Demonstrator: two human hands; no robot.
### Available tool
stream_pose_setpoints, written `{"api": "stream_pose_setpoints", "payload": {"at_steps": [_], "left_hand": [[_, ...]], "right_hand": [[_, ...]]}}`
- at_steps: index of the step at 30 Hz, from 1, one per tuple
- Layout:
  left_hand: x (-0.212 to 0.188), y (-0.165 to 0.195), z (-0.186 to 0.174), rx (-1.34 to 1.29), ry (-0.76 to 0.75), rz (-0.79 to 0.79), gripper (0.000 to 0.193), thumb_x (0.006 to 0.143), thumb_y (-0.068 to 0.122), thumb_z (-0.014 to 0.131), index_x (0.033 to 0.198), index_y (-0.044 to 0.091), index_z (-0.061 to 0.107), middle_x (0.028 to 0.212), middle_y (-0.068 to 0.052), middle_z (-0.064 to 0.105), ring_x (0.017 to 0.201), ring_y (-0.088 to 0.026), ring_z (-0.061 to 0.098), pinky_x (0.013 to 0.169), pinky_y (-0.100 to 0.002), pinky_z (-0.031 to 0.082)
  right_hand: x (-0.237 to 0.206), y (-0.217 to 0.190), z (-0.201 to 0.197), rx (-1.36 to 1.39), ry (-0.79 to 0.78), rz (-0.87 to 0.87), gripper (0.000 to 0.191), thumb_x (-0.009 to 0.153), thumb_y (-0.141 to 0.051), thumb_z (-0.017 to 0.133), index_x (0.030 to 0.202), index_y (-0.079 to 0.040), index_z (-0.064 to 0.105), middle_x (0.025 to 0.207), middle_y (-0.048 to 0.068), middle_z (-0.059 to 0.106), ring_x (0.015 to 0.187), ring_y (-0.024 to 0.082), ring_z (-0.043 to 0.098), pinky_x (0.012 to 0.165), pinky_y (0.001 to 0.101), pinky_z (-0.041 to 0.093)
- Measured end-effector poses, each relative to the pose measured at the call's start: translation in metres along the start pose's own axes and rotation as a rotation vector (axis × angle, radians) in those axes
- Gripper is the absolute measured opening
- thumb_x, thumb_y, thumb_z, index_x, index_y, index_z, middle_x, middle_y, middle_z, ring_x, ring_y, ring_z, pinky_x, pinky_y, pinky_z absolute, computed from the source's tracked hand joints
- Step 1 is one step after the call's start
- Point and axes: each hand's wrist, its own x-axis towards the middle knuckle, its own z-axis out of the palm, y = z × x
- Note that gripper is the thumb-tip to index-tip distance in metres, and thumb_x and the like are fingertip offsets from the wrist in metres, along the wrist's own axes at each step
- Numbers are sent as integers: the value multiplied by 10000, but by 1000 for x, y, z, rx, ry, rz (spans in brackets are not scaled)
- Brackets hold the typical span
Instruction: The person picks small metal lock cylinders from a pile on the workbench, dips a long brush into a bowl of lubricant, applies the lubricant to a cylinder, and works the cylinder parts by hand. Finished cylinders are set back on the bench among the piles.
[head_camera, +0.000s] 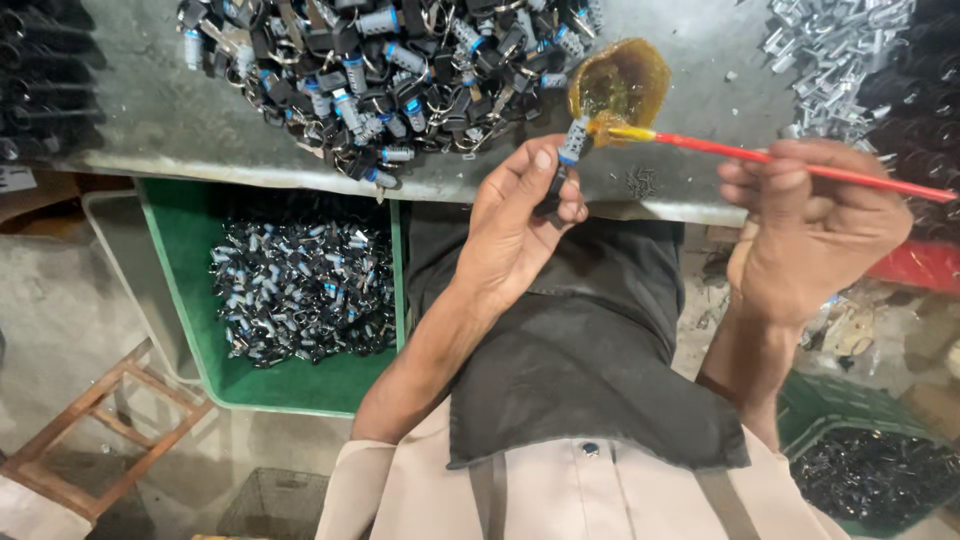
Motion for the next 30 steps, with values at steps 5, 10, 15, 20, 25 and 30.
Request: {"api": "stream_pose_setpoints", "payload": {"at_steps": [5, 10, 15, 20, 25, 30], "left_hand": [[-5, -1, 1, -56, 2, -16, 296, 1087, 238, 620, 1282, 18, 585, 920, -52, 606, 803, -123, 536, 801, -314, 481], [-33, 17, -3, -61, -177, -9, 448, 1121, 288, 654, 1446, 0, 541, 864, 9, 570, 784, -89, 504, 817, -280, 464], [-104, 98, -63, 803, -55, 4, 587, 982, 430, 668, 1333, -34, 596, 1033, -39, 650, 924, -143, 640, 726, -276, 508], [-148, 129, -124, 427, 151, 213, 518, 959, 370, 805, 1282, 20, 603, 786, -1, 611, 722, -81, 558, 847, -321, 541], [-124, 99, -107, 583, 69, 193, 463, 967, 371, 806, 1186, 13, 609, 963, -94, 699, 840, -130, 654, 824, -291, 561], [-88, 65, -73, 560, -90, 11, 422, 973, 323, 786, 1168, -12, 619, 1012, -97, 704, 894, -146, 672, 827, -295, 559]], "right_hand": [[5, -10, 9, -140, -83, -131, 166, 1164, -49, 674, 1194, 113, 656, 1031, 174, 715, 879, 259, 770, 790, 333, 677], [17, -22, 11, -519, -339, 53, 167, 1085, -69, 706, 1230, 11, 723, 1039, 139, 743, 915, 213, 736, 844, 321, 611], [-2, -4, 11, -850, -585, -140, 316, 959, -140, 826, 1269, -127, 768, 1017, 78, 699, 917, 252, 591, 795, 391, 495], [-17, 17, 11, -762, -506, -46, 387, 954, -187, 840, 1326, -157, 737, 1033, 54, 622, 957, 238, 557, 784, 365, 481], [-21, 24, 10, -922, -534, -243, 454, 870, -231, 894, 1296, -170, 747, 1073, 77, 576, 1004, 281, 511, 840, 416, 471], [-27, 30, 12, -981, -604, -255, 444, 864, -208, 898, 1288, -232, 766, 1073, 47, 568, 982, 280, 507, 815, 405, 478]]}}
